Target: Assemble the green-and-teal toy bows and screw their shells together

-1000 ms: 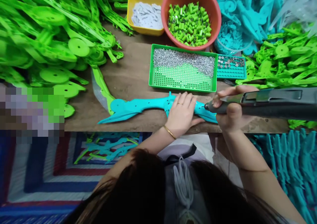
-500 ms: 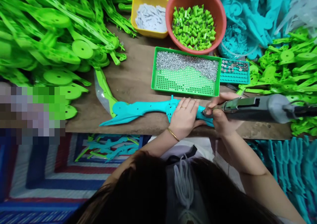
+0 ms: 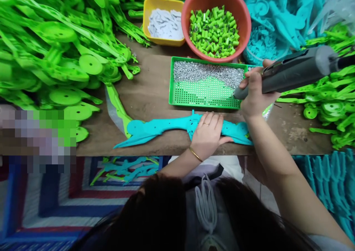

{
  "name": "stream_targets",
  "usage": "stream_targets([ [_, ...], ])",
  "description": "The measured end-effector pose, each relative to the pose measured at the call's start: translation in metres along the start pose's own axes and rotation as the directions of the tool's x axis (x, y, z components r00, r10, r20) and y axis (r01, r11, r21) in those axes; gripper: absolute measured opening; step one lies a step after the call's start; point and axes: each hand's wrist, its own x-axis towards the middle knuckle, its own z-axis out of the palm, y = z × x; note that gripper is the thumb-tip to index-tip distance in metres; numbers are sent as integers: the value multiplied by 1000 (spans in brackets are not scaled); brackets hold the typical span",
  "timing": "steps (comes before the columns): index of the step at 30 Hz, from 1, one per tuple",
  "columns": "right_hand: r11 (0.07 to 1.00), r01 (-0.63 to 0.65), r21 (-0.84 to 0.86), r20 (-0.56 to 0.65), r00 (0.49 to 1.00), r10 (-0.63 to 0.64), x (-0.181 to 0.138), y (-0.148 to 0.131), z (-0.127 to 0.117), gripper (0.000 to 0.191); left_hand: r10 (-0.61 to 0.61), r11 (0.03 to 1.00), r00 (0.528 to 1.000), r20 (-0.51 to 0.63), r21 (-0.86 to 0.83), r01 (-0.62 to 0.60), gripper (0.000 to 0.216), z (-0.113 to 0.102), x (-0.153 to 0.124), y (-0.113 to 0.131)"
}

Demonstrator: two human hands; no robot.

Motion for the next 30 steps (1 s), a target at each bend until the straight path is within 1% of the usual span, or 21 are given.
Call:
stream_targets([
  [4,995,-84,52,36,996,82,5,-5,1,44,-6,1000,999,31,9,6,85,-3,0,-1],
  [6,994,-63,93,19,998,61,11,-15,0,44,-14,1000,999,46,24,13,89,-6,0,3],
  [8,987,6,158,-34,999,-1,16,-32,-7,38,9,999,999,51,35,-11,95,-8,1,10],
  [10,982,46,185,-55,998,-37,16,-53,-21,33,70,997,996,58,25,-71,99,-4,2,20],
  [12,989,20,145,-16,1000,-18,8,-73,-40,32,128,992,990,52,6,-128,96,5,2,30],
  [14,996,-29,79,37,999,27,-3,-87,-60,35,135,991,990,40,-4,-135,87,15,3,36],
  [16,997,-68,38,66,996,65,-16,-94,-77,37,123,992,992,35,-14,-122,80,23,3,37],
  [18,997,-75,35,65,995,72,-25,-94,-87,38,123,992,992,39,-27,-122,77,26,4,36],
  [20,996,-70,46,55,996,68,-31,-91,-91,38,128,991,991,46,-31,-127,76,25,4,34],
  [24,994,-99,36,91,991,95,-36,-82,-88,39,109,994,992,66,-26,-107,77,22,5,33],
  [30,995,-99,19,162,982,95,-45,-70,-92,37,112,993,994,14,-49,-112,74,26,3,33],
])
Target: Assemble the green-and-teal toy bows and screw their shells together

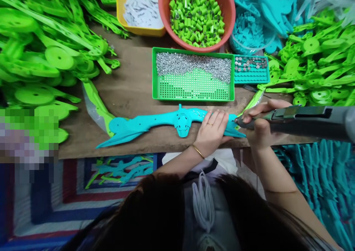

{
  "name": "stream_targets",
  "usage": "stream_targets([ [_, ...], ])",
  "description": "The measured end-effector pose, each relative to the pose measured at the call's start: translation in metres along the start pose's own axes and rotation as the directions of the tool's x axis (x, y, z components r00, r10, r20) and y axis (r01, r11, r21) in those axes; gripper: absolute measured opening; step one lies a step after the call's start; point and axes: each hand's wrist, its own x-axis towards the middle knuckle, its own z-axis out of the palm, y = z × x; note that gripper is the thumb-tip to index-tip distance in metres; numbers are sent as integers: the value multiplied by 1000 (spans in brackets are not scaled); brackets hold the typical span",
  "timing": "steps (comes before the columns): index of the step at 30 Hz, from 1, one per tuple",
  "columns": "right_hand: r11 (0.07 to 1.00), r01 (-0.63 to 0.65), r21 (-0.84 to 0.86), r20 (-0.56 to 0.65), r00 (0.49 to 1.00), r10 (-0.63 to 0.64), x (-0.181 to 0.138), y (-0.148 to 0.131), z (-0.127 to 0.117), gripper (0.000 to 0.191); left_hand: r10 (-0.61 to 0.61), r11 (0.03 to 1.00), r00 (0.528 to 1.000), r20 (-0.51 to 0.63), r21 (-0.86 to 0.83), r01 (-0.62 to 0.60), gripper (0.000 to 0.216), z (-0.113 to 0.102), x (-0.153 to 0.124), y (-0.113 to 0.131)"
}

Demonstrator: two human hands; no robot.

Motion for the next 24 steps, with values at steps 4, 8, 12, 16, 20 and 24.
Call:
stream_targets([
  [4,1000,-13,-6,-4,1000,13,0,-2,-1,38,11,1000,1000,-18,2,-11,73,1,-1,0],
  [8,998,54,34,-28,998,-53,28,-10,16,37,34,999,999,-36,3,-34,73,2,-1,0],
  [12,976,213,42,-215,956,-199,65,9,43,34,39,999,999,-28,17,-38,74,2,-1,0],
  [16,991,132,-15,-204,970,-132,75,48,56,43,46,997,998,-39,62,-44,77,2,-2,0],
  [20,997,73,28,-193,979,-67,68,66,55,48,48,996,998,-29,70,-45,76,2,-3,0],
  [24,995,76,71,-178,982,-62,67,66,53,49,41,997,999,-11,59,-40,77,2,-3,1],
])
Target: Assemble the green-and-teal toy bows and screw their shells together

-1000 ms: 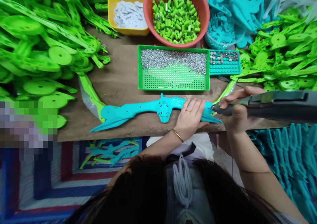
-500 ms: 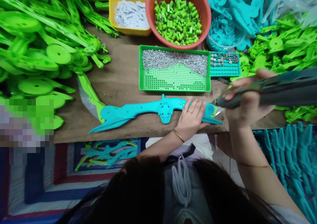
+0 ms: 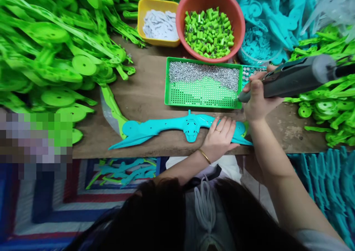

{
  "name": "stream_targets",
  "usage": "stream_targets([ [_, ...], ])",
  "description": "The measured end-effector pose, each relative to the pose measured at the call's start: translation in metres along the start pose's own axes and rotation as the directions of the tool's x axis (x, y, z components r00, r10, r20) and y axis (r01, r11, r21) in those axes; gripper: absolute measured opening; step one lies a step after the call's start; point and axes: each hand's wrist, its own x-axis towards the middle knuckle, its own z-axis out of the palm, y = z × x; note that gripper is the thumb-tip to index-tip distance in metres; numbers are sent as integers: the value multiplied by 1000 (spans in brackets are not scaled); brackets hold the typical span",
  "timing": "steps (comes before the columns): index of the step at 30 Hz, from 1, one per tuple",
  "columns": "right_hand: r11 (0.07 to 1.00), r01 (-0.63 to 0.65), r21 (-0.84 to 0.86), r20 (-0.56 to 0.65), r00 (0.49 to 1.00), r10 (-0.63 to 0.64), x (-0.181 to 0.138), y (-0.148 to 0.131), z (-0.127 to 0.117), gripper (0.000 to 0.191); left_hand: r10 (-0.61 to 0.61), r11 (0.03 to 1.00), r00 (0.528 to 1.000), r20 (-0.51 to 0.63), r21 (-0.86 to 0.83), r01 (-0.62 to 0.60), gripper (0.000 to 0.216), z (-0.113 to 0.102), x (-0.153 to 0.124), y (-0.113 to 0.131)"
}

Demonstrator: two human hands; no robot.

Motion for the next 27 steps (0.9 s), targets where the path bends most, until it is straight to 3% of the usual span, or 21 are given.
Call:
stream_targets([
  [6,997,10,-71,-32,999,-12,2,-4,5,48,1,1000,1000,-26,3,-1,78,4,0,-1],
  [10,994,107,25,-39,994,-106,8,-33,-1,37,-3,1000,1000,-29,-4,3,78,4,1,-1],
  [13,986,151,68,-47,988,-148,3,-70,-17,31,-15,1000,1000,-4,-4,15,74,2,3,1],
  [18,999,32,-33,46,998,-30,-37,-113,-59,38,-49,999,998,32,19,49,72,1,7,6],
  [22,995,55,-79,93,994,-47,-64,-117,-80,42,-53,998,998,44,37,52,68,1,9,7],
  [27,995,83,-53,119,990,-77,-72,-109,-88,42,-62,998,997,47,26,61,71,1,10,7],
])
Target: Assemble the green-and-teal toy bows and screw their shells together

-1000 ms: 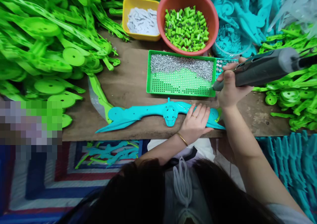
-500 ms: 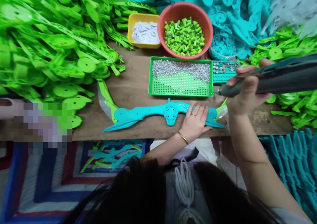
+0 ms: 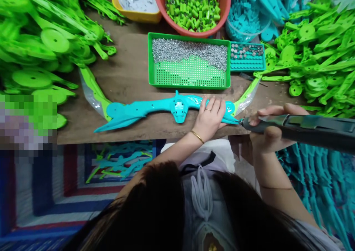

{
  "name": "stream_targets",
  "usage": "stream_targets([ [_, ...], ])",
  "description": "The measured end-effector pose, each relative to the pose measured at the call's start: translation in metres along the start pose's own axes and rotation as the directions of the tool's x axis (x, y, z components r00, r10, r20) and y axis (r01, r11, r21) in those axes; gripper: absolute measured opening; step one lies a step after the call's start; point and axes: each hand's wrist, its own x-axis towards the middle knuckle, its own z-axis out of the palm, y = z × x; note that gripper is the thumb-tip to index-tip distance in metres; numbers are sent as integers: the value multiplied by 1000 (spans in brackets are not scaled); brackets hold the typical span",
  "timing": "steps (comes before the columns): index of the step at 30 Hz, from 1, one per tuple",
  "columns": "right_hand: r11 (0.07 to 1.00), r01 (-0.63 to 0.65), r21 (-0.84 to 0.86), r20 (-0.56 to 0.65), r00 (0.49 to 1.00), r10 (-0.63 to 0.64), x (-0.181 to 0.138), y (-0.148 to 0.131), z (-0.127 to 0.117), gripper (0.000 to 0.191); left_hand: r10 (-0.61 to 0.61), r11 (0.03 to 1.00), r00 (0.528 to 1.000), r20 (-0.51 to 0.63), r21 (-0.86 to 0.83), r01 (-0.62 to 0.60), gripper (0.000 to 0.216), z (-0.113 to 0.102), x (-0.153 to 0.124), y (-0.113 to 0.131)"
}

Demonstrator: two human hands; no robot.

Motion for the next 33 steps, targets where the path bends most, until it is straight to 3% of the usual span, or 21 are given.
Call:
stream_targets([
  [7,1000,-10,11,51,999,9,-5,13,-2,41,-6,1000,997,-71,-20,5,74,11,-1,-2],
  [12,995,-91,43,55,995,88,-5,12,-1,40,-13,998,997,-70,-61,9,72,11,1,-4],
  [15,987,-157,34,94,984,153,15,7,1,38,-8,996,995,-96,-93,-1,66,4,-2,-3],
  [17,990,-122,72,69,991,117,38,6,8,35,-29,988,988,-155,-153,5,60,-2,-10,2],
  [20,997,-21,71,14,1000,20,74,19,30,37,-168,903,968,-184,-422,77,37,-8,-30,17],
  [22,996,-19,85,40,999,16,89,37,50,38,-296,696,955,-5,-686,212,29,-9,-42,30],
  [24,990,-39,133,41,999,33,94,60,69,36,-356,322,883,308,-846,425,33,-7,-46,39],
  [26,990,-50,135,4,999,50,91,80,84,34,-272,-125,745,609,-790,600,38,-3,-41,44],
  [28,995,-62,80,-29,997,65,86,96,91,33,-140,-442,640,756,-626,643,45,0,-31,46],
  [30,997,-59,47,-52,997,62,83,104,93,32,-97,-582,607,788,-540,608,48,2,-21,45],
  [33,998,-57,34,-105,993,60,81,110,92,37,-123,-647,606,786,-526,552,48,2,-14,46],
])
